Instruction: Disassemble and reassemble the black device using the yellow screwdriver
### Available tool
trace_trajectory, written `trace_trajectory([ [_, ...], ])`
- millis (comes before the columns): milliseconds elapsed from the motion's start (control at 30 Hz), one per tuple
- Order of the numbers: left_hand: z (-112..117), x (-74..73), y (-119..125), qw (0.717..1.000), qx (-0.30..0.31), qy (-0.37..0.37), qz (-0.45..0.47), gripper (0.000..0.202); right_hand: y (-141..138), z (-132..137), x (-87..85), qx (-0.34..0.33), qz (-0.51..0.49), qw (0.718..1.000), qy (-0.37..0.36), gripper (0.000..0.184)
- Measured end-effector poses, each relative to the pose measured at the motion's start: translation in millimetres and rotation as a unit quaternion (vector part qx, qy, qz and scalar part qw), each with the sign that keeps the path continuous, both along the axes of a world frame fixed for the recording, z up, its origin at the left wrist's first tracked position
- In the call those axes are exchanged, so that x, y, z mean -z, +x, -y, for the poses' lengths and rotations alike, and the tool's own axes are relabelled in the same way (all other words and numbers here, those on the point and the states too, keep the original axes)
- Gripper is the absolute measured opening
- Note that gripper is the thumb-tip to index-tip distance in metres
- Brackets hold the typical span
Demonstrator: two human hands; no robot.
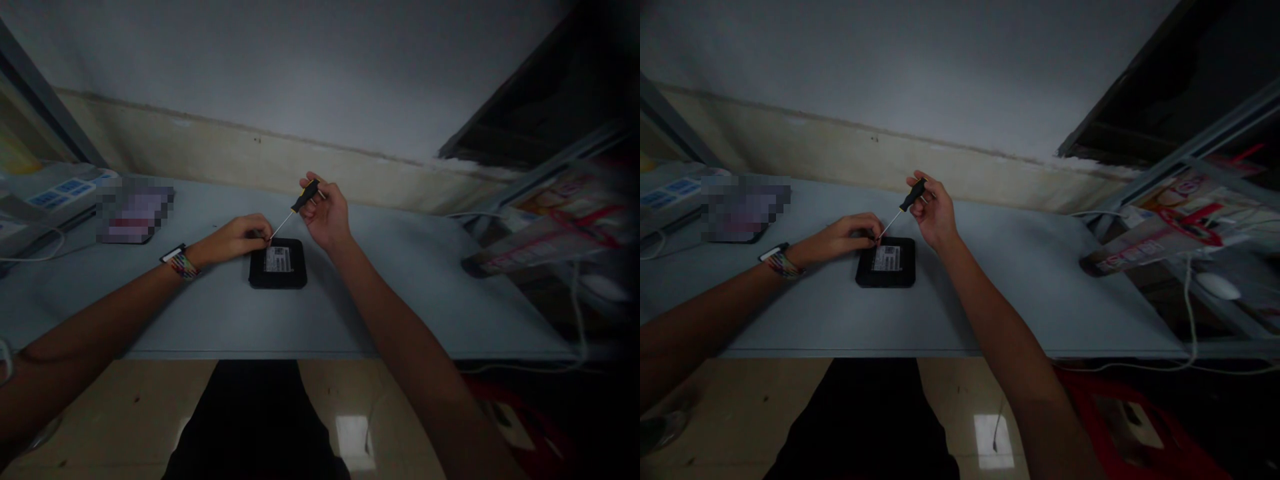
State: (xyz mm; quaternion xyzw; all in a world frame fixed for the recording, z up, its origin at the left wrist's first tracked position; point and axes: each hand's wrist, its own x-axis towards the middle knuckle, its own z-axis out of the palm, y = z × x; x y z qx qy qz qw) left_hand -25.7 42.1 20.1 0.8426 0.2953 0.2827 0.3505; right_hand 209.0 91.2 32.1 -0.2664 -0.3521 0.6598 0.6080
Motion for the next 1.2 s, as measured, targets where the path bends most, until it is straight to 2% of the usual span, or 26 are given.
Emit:
trace_trajectory([
  [167, -1, 4.3, 3, 1.000, -0.022, 0.005, -0.005, 0.022, 2, -1, -0.1, -0.004, -0.008, 1.000, -0.006, 0.017],
  [267, -4, -1.9, -3, 0.999, -0.030, 0.024, -0.022, 0.023, 3, -2, 2.1, -0.004, -0.020, 1.000, -0.016, 0.018],
  [333, -9, -12.1, -15, 0.996, -0.046, 0.049, -0.052, 0.024, 4, -3, 4.7, -0.005, -0.034, 0.999, -0.027, 0.018],
  [433, -18, -31.8, -47, 0.977, -0.115, 0.091, -0.156, 0.028, 4, -5, 9.5, -0.008, -0.048, 0.998, -0.048, 0.019],
  [500, -23, -42.9, -69, 0.956, -0.173, 0.076, -0.225, 0.031, 3, -6, 12.5, -0.008, -0.048, 0.997, -0.059, 0.019],
  [567, -26, -49.3, -86, 0.938, -0.203, 0.022, -0.282, 0.032, 2, -6, 14.8, -0.005, -0.043, 0.997, -0.065, 0.020],
  [667, -27, -49.3, -95, 0.926, -0.200, -0.021, -0.319, 0.032, 2, -6, 17.3, -0.007, -0.043, 0.997, -0.067, 0.021],
  [867, -25, -39.2, -90, 0.925, -0.170, -0.034, -0.339, 0.025, 5, -9, 24.7, -0.015, -0.062, 0.994, -0.086, 0.021],
  [1200, -6, -48.7, -91, 0.924, -0.161, -0.014, -0.347, 0.028, 7, -16, 37.3, -0.021, -0.079, 0.991, -0.102, 0.022],
])
